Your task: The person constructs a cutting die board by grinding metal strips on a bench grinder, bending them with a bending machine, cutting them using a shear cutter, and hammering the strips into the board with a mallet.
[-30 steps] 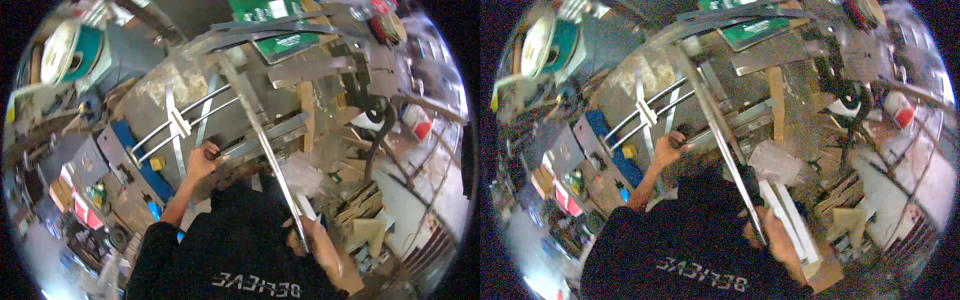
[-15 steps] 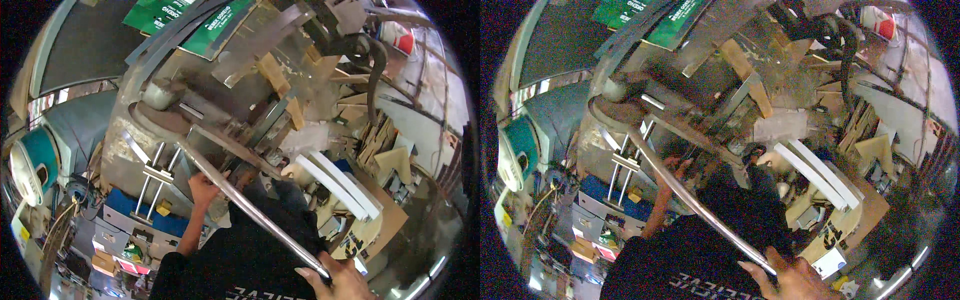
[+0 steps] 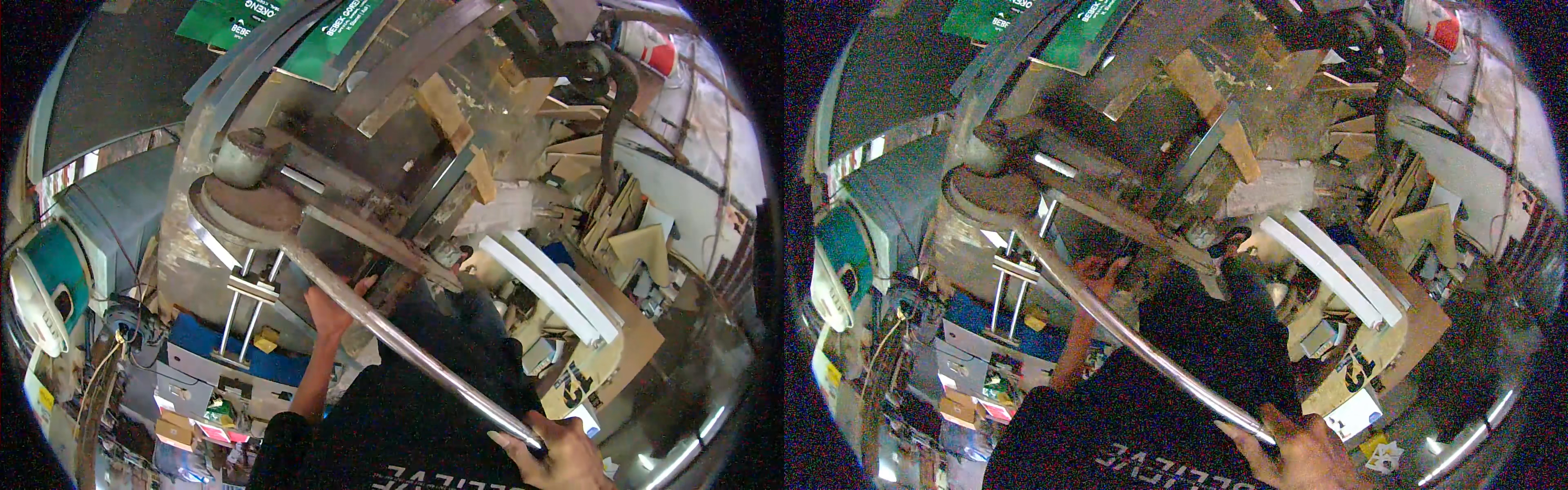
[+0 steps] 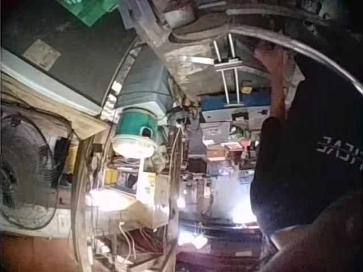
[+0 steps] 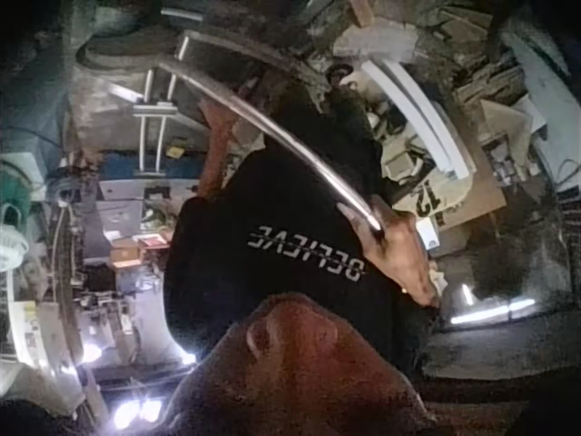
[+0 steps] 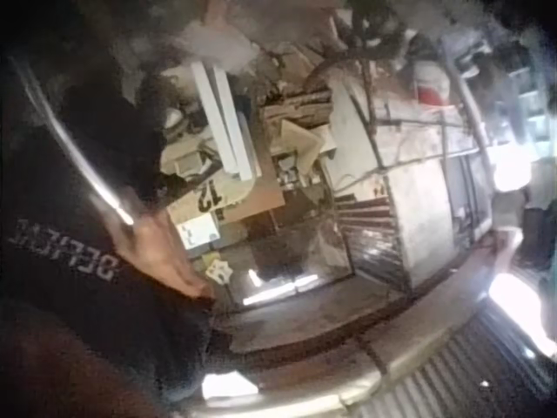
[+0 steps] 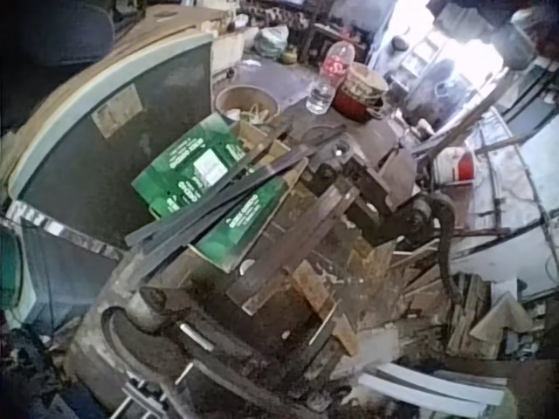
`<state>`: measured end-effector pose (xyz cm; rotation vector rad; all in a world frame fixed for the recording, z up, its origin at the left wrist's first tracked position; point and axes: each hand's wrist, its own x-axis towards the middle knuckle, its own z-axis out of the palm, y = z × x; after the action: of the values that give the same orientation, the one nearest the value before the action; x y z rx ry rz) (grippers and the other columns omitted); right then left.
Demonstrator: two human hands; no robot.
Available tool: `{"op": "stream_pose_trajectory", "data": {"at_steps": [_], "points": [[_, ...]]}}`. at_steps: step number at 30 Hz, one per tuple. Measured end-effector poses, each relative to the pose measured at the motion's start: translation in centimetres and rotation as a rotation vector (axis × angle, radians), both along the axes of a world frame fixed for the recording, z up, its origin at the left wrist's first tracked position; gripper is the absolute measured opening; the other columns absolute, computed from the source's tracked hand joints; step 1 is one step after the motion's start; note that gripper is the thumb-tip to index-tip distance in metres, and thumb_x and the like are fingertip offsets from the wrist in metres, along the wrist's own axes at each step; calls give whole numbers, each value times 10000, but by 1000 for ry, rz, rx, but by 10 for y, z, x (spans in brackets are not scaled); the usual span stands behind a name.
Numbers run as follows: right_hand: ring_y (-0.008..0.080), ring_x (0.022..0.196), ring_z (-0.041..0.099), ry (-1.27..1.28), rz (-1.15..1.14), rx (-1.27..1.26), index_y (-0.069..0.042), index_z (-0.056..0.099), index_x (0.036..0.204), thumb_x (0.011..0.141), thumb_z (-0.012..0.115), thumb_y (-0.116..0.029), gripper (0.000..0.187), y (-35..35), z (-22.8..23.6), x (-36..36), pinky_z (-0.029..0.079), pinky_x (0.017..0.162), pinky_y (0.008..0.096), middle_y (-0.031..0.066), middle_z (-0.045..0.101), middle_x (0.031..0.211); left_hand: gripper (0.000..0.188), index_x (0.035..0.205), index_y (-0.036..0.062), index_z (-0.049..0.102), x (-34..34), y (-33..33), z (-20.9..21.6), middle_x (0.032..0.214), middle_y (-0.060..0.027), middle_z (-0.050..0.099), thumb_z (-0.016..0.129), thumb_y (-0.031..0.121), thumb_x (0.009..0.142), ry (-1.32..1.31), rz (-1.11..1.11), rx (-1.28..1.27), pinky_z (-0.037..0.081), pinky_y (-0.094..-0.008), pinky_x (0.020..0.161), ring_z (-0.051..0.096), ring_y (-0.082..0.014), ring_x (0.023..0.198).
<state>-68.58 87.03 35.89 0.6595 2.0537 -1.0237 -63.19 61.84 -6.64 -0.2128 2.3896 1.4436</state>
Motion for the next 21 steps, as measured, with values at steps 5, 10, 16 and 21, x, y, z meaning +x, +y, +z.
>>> {"op": "stream_pose_trajectory", "data": {"at_steps": [5, 10, 16, 21], "points": [[141, 401, 471, -48, 15, 31, 66, 626, 897, 900, 693, -78, 159, 0, -1, 3, 352, 379, 332, 165, 552, 551, 506, 584, 12, 600, -22, 13, 31, 505, -56, 565, 909, 407, 645, -43, -84, -86, 475, -355, 479, 561, -197, 450], [233, 403, 528, -58, 13, 51, 59, 629, 894, 949, 643, -189, 254, -2, 0, -3, 378, 397, 387, 193, 576, 568, 423, 574, 33, 634, -28, 16, 38, 509, -39, 577, 902, 345, 671, -54, -92, -18, 432, -339, 450, 519, -143, 440], [480, 732, 643, -245, 179, 202, 36, 627, 1010, 911, 614, -503, 549, 31, -139, 81, 520, 662, 520, 285, 634, 742, 287, 767, -7, 716, -42, 32, 54, 562, -56, 629, 847, 243, 711, -265, 57, 231, 411, -323, 464, 527, -125, 481], [456, 874, 652, 127, 389, 170, 49, 627, 1015, 958, 556, -462, 519, 26, -86, 50, 516, 761, 515, 309, 650, 874, 318, 743, 2, 707, -44, 17, 58, 604, -97, 651, 853, 281, 694, -145, -210, -244, 452, -332, 503, 586, -165, 519]]}}
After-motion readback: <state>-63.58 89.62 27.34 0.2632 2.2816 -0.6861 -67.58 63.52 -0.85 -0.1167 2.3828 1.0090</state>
